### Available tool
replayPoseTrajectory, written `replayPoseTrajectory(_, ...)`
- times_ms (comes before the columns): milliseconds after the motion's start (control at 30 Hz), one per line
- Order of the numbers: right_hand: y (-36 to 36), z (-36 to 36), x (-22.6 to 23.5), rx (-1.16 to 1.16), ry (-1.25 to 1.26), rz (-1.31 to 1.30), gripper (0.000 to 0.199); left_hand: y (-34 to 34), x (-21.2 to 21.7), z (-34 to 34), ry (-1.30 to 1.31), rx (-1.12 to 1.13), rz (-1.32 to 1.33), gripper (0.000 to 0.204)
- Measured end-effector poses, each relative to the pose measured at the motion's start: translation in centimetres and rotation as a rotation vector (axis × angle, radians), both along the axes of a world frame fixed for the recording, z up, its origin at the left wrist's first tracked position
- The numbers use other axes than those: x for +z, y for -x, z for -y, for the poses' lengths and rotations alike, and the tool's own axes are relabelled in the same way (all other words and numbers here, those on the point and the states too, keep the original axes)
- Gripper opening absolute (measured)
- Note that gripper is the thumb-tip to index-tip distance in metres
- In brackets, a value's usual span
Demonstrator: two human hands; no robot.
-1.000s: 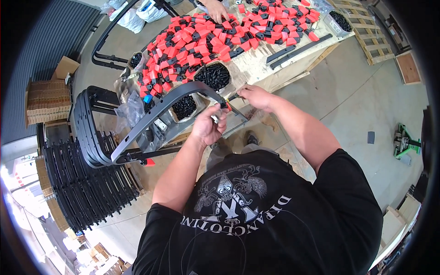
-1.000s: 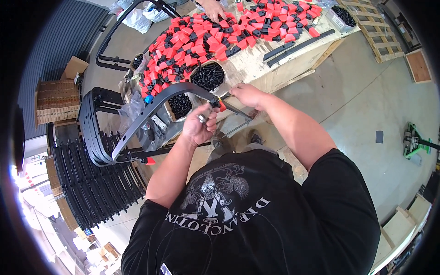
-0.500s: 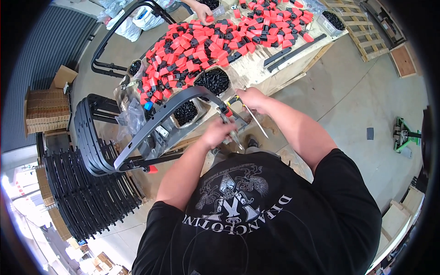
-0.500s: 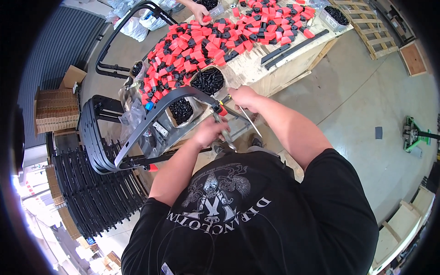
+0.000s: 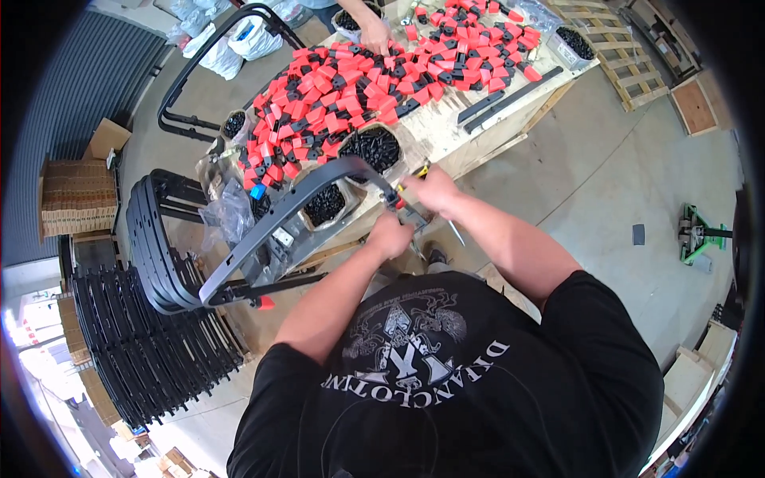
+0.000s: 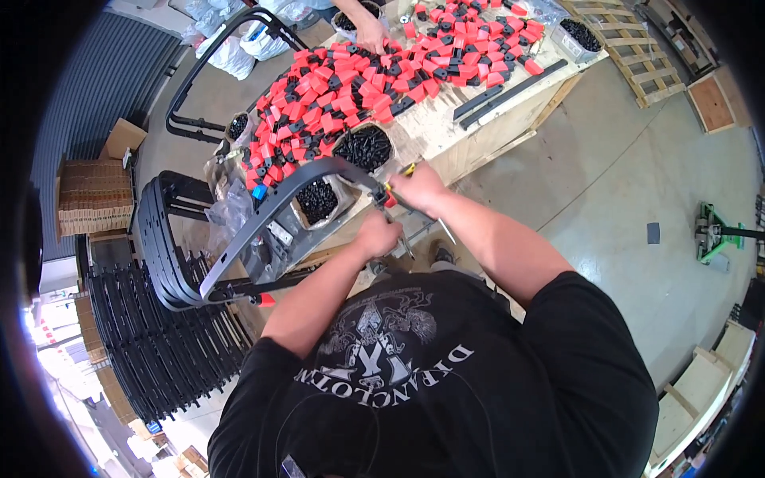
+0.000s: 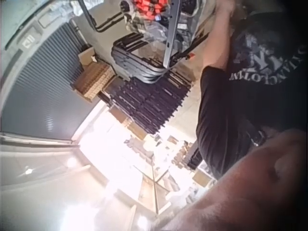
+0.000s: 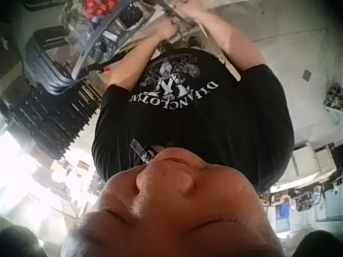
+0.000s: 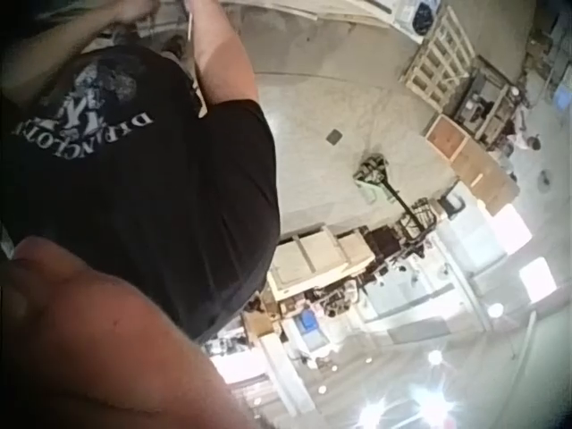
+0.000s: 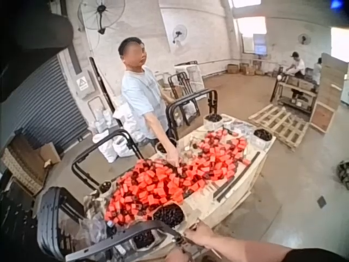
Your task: The recorder is assembling plastic components and caps onto u-shaped metal frames at a workbench in a warehouse.
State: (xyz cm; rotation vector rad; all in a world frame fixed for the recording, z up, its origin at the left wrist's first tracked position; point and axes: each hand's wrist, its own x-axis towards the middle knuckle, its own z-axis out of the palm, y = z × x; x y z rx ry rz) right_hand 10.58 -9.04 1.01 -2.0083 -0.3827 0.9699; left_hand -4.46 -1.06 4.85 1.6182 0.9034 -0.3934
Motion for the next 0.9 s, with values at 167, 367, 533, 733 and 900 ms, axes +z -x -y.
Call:
replayPoseTrajectory(167,0.0,0.4,0.4,-0.047,-0.033,-0.066,0.080,0.5,-0.7,-3.7,1.059,0.491,0.372,0.016)
replayPoseTrajectory(367,0.0,0.3,0.1,-0.034,-0.002,0.033,0.079,-0.3,-2.7,-1.6,0.083,-0.060,-0.059,0.022)
replayPoseTrajectory(533,-0.2,0.0,0.7,0.009,0.004,0.039,0.080,1.1,-1.9,-2.4,0.698,0.289,0.182,0.018)
replayPoseTrajectory(733,0.4,0.3,-0.4,-0.035,-0.057,0.067,0.079,0.1,-2.6,-3.0,0.447,0.049,-0.059,0.020)
replayPoseTrajectory(900,0.6,0.1,-0.3,-0.028,-0.054,-0.016,0.079,1.8,-5.6,-1.3,0.239,0.268,0.189,0.027)
